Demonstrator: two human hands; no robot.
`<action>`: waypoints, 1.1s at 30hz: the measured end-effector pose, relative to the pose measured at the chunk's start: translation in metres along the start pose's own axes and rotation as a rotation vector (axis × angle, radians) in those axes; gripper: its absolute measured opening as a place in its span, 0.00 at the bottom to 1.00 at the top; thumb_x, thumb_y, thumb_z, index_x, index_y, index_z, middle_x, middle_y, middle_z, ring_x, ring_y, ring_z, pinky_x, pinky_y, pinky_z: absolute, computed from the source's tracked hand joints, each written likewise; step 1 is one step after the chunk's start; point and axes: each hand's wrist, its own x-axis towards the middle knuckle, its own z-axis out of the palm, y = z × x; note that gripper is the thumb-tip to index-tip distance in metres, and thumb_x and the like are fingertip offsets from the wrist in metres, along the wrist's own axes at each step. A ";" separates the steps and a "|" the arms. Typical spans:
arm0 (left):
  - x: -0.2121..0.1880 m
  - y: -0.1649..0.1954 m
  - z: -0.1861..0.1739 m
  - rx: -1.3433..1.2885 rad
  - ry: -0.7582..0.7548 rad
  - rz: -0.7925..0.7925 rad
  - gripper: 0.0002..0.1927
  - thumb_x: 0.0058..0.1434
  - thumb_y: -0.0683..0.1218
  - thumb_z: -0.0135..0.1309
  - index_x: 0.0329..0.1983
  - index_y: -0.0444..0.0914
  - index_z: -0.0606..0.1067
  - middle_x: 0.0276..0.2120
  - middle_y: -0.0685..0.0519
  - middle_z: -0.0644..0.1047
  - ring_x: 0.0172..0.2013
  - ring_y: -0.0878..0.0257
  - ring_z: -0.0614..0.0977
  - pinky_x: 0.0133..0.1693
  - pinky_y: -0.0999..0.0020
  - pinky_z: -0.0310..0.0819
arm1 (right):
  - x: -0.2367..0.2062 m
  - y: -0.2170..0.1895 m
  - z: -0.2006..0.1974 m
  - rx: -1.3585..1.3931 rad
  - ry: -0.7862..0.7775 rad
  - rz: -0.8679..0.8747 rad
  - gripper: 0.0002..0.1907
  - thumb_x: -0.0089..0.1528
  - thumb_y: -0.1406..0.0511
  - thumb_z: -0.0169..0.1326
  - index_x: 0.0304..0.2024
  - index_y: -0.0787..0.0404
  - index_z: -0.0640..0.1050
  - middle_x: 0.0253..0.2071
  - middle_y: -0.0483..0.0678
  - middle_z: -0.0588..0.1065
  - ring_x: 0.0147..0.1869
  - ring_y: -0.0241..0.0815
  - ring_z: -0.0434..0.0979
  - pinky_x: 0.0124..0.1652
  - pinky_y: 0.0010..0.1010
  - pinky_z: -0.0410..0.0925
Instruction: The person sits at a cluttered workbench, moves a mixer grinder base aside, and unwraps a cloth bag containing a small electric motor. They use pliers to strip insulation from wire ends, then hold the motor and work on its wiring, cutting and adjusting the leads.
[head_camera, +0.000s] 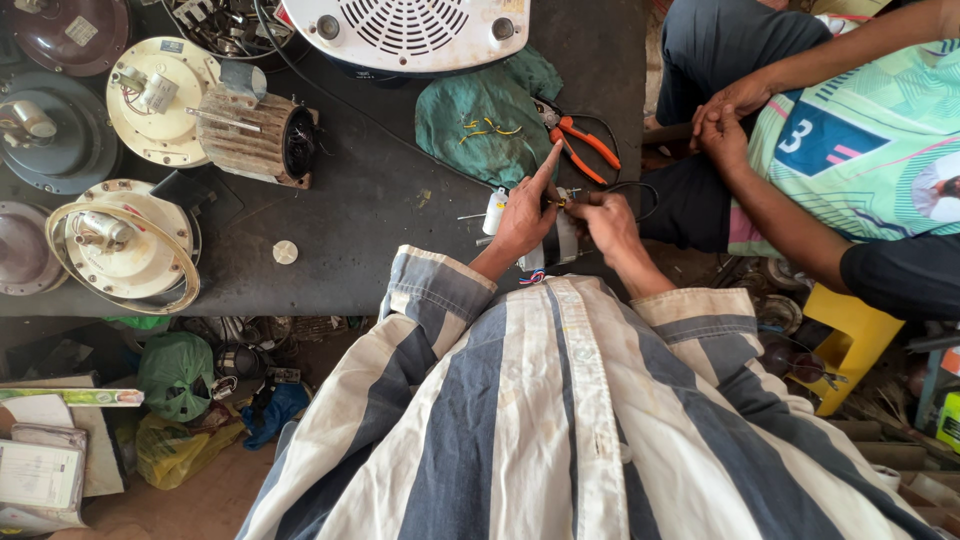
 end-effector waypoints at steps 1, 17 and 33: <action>0.000 0.000 0.000 0.004 0.000 0.003 0.50 0.54 0.32 0.52 0.80 0.44 0.50 0.30 0.55 0.75 0.38 0.56 0.76 0.50 0.57 0.69 | 0.002 0.003 -0.002 0.046 -0.011 0.023 0.10 0.64 0.63 0.58 0.38 0.63 0.85 0.32 0.51 0.81 0.26 0.50 0.78 0.31 0.35 0.67; 0.000 -0.004 0.002 -0.045 0.017 0.001 0.50 0.53 0.32 0.51 0.80 0.43 0.51 0.30 0.54 0.75 0.37 0.56 0.77 0.48 0.58 0.71 | -0.057 -0.077 0.005 -0.997 0.239 -0.928 0.11 0.56 0.65 0.67 0.35 0.58 0.77 0.36 0.46 0.75 0.40 0.48 0.77 0.37 0.39 0.70; 0.000 -0.004 0.004 -0.023 0.005 0.018 0.50 0.54 0.32 0.52 0.80 0.44 0.50 0.30 0.55 0.76 0.37 0.56 0.77 0.49 0.58 0.71 | 0.002 0.017 -0.009 0.201 0.038 0.187 0.12 0.65 0.60 0.62 0.38 0.63 0.84 0.28 0.43 0.75 0.26 0.34 0.69 0.27 0.30 0.57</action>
